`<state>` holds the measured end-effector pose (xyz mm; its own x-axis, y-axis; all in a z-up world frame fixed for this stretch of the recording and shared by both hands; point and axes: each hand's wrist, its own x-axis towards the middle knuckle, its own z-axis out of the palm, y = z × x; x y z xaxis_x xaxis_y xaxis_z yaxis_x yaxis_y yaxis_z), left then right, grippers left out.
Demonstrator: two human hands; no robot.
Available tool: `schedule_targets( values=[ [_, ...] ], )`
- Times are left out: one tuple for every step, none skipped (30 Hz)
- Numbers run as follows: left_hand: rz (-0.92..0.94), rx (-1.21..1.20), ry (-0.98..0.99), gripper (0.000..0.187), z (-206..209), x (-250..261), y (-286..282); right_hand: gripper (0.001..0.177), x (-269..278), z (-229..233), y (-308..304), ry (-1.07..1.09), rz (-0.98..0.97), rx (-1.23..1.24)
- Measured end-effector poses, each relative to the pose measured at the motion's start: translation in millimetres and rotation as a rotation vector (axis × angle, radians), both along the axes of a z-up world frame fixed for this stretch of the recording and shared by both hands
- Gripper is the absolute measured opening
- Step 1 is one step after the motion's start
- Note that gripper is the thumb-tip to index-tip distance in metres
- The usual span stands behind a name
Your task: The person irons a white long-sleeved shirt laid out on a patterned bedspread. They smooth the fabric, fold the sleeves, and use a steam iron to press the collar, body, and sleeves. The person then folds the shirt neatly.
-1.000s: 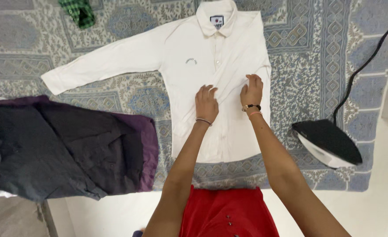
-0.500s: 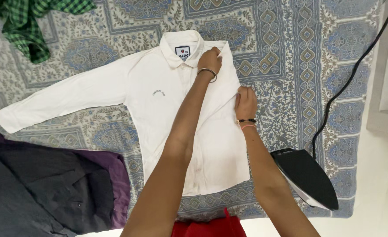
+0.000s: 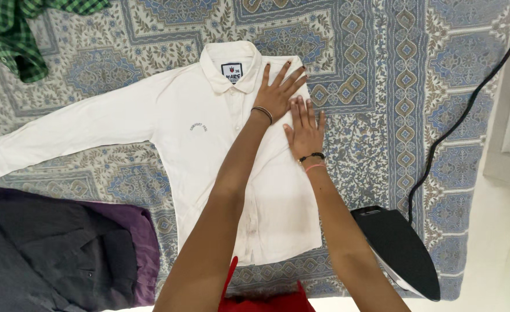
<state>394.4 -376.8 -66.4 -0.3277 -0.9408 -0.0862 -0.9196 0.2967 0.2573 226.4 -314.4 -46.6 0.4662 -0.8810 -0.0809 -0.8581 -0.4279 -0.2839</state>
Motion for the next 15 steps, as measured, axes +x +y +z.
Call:
schedule_targets(
  values=[
    [-0.009, 0.094, 0.032, 0.066, 0.8, 3.4, -2.9, 0.072, -5.8, -0.3, 0.8, 0.031, -0.002, 0.031],
    [-0.017, 0.188, 0.064, 0.067, 0.7, 5.1, -4.0, 0.075, -9.8, -1.2, 2.1, 0.062, -0.003, 0.062],
    [-0.02, 0.15, 0.074, 0.067, -0.6, 4.4, -4.3, 0.074, -13.3, -2.2, 4.7, 0.074, -0.022, 0.057],
    [-0.023, 0.112, 0.084, 0.067, -3.1, 4.4, -5.4, 0.073, -16.4, -2.7, 8.0, 0.085, -0.041, 0.052],
    [-0.02, 0.071, 0.09, 0.066, -5.5, 5.5, -3.0, 0.072, -17.2, -3.2, 10.6, 0.094, -0.055, 0.044],
    [-0.003, 0.023, 0.094, 0.067, -7.3, 6.3, 5.6, 0.07, -16.2, -3.2, 16.3, 0.083, -0.095, 0.026],
    [0.021, -0.026, 0.097, 0.069, -8.4, 8.2, 16.3, 0.069, -14.3, -2.9, 23.6, 0.071, -0.128, 0.009],
    [0.045, -0.074, 0.099, 0.071, -8.4, 10.8, 27.4, 0.068, -13.4, -1.4, 31.8, 0.059, -0.162, -0.009],
    [0.069, -0.06, 0.069, 0.073, -6.4, 14.7, 47.3, 0.067, -13.6, 1.8, 44.5, 0.044, -0.149, 0.011],
    [0.092, -0.046, 0.039, 0.076, -1.8, 19.5, 75.2, 0.066, -13.0, 6.0, 59.8, 0.029, -0.136, 0.03],
    [0.115, -0.04, 0.007, 0.078, 4.2, 24.7, 102.1, 0.065, -10.4, 9.7, 73.4, 0.01, -0.124, 0.042],
    [0.176, 0.003, 0.035, 0.081, 11.7, 26.7, 132.4, 0.064, -8.2, 14.6, 90.1, 0.004, -0.092, 0.056],
    [0.235, 0.044, 0.062, 0.083, 19.6, 28.2, 161.6, 0.063, -5.1, 19.8, 108.2, -0.005, -0.062, 0.068],
    [0.307, 0.059, 0.034, 0.083, 26.6, 28.3, 187.7, 0.062, -1.3, 24.7, 126.1, -0.013, -0.032, 0.08],
    [0.381, 0.073, 0.008, 0.083, 32.4, 28.0, 212.3, 0.061, 3.6, 29.0, 144.1, -0.024, -0.006, 0.095]
  ],
)
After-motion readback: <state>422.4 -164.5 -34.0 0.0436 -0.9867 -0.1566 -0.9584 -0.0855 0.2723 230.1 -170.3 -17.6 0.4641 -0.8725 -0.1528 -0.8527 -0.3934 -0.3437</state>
